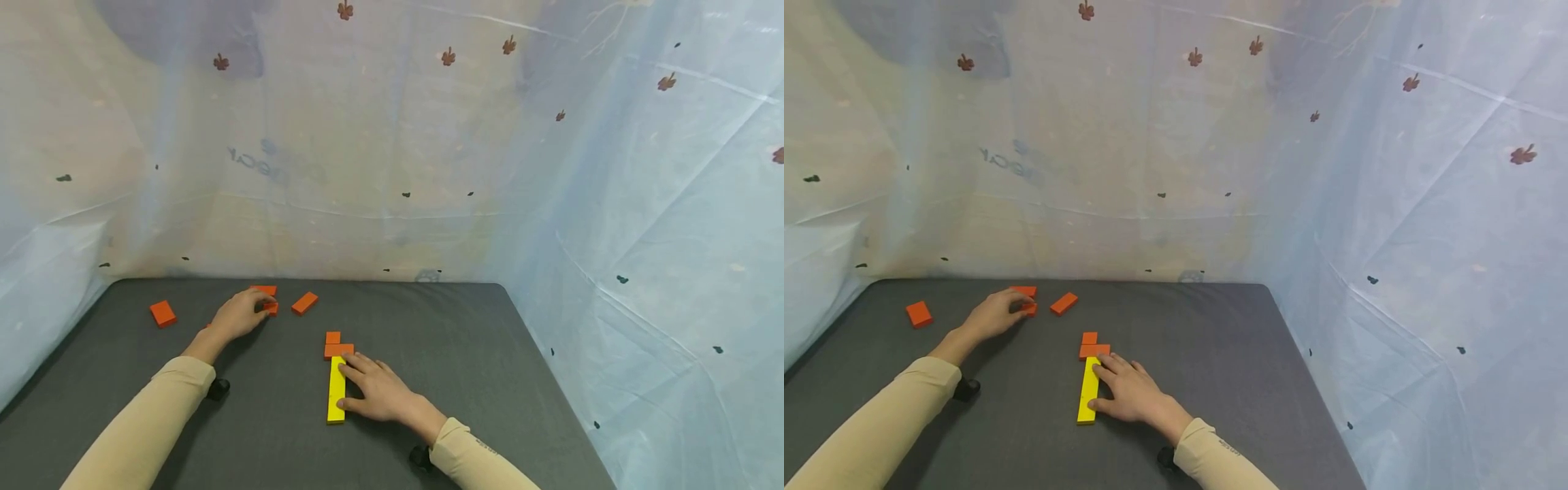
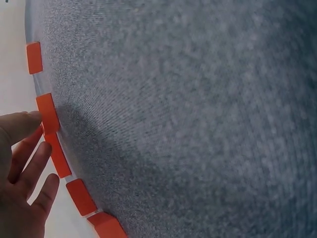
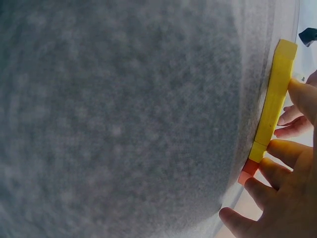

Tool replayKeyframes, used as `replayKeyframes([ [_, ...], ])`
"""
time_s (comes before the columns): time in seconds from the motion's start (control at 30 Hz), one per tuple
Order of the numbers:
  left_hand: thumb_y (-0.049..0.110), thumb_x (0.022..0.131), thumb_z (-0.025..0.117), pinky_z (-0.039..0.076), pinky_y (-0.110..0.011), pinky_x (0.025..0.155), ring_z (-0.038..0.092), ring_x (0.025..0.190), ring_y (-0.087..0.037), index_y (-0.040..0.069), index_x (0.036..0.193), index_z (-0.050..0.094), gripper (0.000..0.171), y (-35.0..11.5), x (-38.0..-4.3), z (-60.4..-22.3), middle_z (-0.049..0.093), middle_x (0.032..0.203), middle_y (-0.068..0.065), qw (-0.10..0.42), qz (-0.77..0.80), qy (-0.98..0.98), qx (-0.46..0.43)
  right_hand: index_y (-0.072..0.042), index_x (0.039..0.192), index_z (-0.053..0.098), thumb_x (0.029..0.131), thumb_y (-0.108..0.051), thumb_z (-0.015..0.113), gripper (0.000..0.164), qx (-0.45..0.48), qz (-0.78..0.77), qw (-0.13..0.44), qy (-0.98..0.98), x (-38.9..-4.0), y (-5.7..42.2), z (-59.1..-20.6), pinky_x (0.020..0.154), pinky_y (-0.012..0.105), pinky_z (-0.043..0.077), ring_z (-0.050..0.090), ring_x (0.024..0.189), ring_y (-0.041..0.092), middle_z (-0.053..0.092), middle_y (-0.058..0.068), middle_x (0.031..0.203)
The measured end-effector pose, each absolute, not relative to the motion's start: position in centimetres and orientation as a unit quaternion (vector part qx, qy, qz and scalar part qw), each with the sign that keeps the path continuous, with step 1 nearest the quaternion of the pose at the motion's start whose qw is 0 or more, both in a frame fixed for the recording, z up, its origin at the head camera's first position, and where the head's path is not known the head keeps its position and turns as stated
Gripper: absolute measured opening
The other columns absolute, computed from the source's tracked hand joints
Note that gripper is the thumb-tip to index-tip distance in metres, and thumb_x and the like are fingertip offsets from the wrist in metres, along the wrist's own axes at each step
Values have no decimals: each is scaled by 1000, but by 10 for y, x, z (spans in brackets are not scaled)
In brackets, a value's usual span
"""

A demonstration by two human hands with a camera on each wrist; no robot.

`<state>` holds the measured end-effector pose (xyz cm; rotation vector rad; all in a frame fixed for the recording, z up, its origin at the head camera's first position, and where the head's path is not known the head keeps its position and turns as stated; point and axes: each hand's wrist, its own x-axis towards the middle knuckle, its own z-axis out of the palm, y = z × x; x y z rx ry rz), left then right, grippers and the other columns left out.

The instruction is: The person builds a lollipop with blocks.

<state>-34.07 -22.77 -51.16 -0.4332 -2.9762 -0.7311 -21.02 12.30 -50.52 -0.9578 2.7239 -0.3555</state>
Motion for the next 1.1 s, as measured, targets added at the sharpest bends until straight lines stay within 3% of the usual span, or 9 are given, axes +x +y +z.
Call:
replayKeyframes([
  [0.37,6,98,70,51,-64,93,58,120,-47,2,127,72,29,-228,-341,-512,58,137,-28,19,-244,-960,-133,-21,163,38,103,-55,59,72,-330,-122,113,929,-210,123,-505,122,57,31,23,158,22,24,-2,172],
  [0.73,7,97,71,56,-56,85,65,105,-40,-2,119,74,24,-227,-342,-514,68,117,-23,17,-273,-951,-144,-20,163,38,103,-55,58,72,-332,-117,111,929,-210,124,-504,122,56,31,24,158,21,24,-2,172],
  [1.1,7,95,73,56,-53,81,64,101,-38,-2,121,74,27,-222,-331,-510,66,117,-22,54,-294,-944,-142,-20,163,38,104,-56,57,72,-334,-113,108,929,-209,125,-503,122,55,32,24,158,21,25,-1,172],
])
